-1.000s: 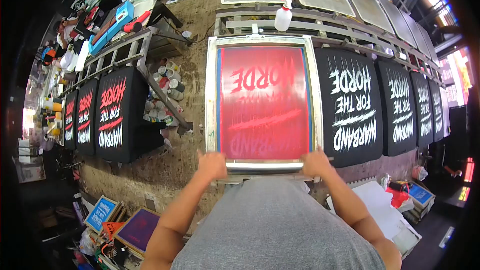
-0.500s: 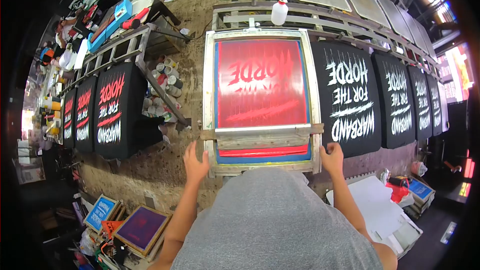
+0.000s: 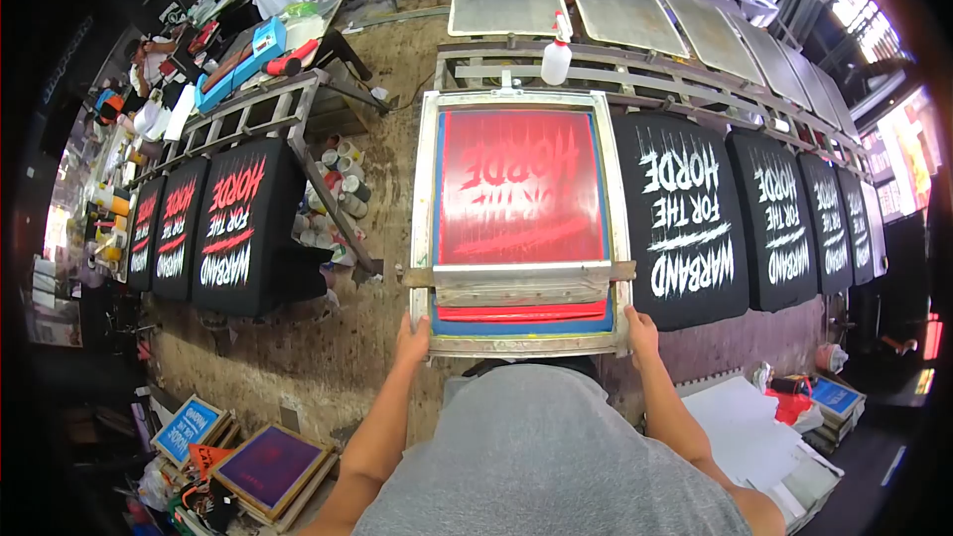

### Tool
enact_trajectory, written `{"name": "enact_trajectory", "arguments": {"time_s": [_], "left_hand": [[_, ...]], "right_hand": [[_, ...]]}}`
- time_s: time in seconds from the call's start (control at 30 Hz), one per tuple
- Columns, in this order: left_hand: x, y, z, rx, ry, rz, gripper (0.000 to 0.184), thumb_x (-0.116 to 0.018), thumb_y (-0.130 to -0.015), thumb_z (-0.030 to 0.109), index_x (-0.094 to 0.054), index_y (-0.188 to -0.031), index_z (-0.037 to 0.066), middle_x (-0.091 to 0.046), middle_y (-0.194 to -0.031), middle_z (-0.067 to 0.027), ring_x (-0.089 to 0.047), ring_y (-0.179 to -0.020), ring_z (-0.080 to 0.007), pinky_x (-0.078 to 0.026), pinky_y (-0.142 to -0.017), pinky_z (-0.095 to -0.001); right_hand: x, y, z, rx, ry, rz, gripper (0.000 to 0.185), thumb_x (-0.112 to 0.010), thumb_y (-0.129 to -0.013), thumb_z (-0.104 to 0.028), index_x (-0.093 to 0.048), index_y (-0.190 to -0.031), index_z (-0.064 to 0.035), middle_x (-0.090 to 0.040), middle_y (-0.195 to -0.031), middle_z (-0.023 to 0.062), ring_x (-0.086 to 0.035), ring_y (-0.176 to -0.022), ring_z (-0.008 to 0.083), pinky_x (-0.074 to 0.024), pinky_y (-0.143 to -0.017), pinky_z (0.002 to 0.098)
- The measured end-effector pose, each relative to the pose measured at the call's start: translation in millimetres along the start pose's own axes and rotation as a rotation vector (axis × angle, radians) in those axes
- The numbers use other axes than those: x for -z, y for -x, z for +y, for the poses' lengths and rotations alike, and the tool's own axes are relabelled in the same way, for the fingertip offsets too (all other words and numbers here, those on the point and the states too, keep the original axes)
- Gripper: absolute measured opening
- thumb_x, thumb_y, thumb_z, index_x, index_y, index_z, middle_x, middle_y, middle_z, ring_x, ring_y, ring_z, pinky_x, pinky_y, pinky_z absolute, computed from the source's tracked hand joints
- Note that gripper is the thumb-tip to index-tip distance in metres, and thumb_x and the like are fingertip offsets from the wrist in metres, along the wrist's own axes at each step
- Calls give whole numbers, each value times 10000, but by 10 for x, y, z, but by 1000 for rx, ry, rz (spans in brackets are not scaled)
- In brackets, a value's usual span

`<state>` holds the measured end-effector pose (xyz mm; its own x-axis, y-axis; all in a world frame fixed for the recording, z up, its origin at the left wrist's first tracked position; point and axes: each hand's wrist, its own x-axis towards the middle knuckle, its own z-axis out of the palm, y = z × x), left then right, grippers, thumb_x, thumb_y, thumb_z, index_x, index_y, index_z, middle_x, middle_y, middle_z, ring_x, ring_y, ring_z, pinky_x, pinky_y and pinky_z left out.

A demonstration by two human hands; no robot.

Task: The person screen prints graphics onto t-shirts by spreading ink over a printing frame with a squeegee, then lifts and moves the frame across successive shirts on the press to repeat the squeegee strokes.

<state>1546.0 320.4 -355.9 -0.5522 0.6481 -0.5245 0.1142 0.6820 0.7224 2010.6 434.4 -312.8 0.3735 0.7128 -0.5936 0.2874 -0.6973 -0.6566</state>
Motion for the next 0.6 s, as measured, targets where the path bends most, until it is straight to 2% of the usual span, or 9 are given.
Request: {"name": "enact_trajectory", "arguments": {"time_s": [0.23, 0.37, 0.47, 0.53, 0.57, 0.6], "left_hand": [[54, 154, 213, 21, 63, -17, 699, -608, -970, 412, -407, -1534, 51, -553, -1437, -238, -529, -1344, -332, -401, -1105, -393], [71, 135, 188, -2, 55, -44, 716, -613, -967, 410, -395, -1536, 35, -542, -1453, -237, -527, -1347, -336, -410, -1100, -397], [47, 12, 140, -7, 9, 14, 695, -576, -974, 466, -457, -1484, 8, -575, -1404, -260, -549, -1317, -371, -422, -1081, -414], [83, -136, 172, 61, -74, -53, 670, -514, -981, 525, -564, -1362, -23, -622, -1297, -307, -586, -1253, -414, -441, -1042, -444], [48, -133, 141, 61, -69, -48, 670, -514, -981, 525, -564, -1362, -23, -622, -1297, -307, -586, -1253, -414, -441, -1042, -444], [50, 40, 355, 54, -49, 41, 668, -481, -984, 544, -596, -1302, -32, -632, -1256, -319, -594, -1217, -441, -446, -1023, -466]], "right_hand": [[34, 62, -33, 45, 1, 4, 584, -658, -944, -440, -655, -1241, 62, -691, -1184, 187, -630, -1104, 233, -468, -958, 359], [48, 96, -63, 52, 8, 25, 556, -655, -948, -423, -666, -1215, 65, -699, -1153, 176, -632, -1086, 230, -468, -952, 354], [75, 58, -37, 26, -52, -15, 592, -661, -933, -434, -640, -1243, 70, -677, -1181, 178, -626, -1086, 245, -466, -958, 368], [68, 130, -128, -2, -105, -15, 619, -663, -925, -443, -614, -1268, 70, -657, -1211, 182, -614, -1102, 250, -463, -963, 379], [72, 156, -170, -32, -157, -20, 649, -665, -916, -452, -587, -1294, 69, -637, -1240, 186, -602, -1118, 256, -461, -968, 390], [72, 105, -154, -27, -154, -25, 649, -665, -916, -452, -587, -1294, 69, -637, -1240, 186, -602, -1118, 256, -461, -968, 390]]}}
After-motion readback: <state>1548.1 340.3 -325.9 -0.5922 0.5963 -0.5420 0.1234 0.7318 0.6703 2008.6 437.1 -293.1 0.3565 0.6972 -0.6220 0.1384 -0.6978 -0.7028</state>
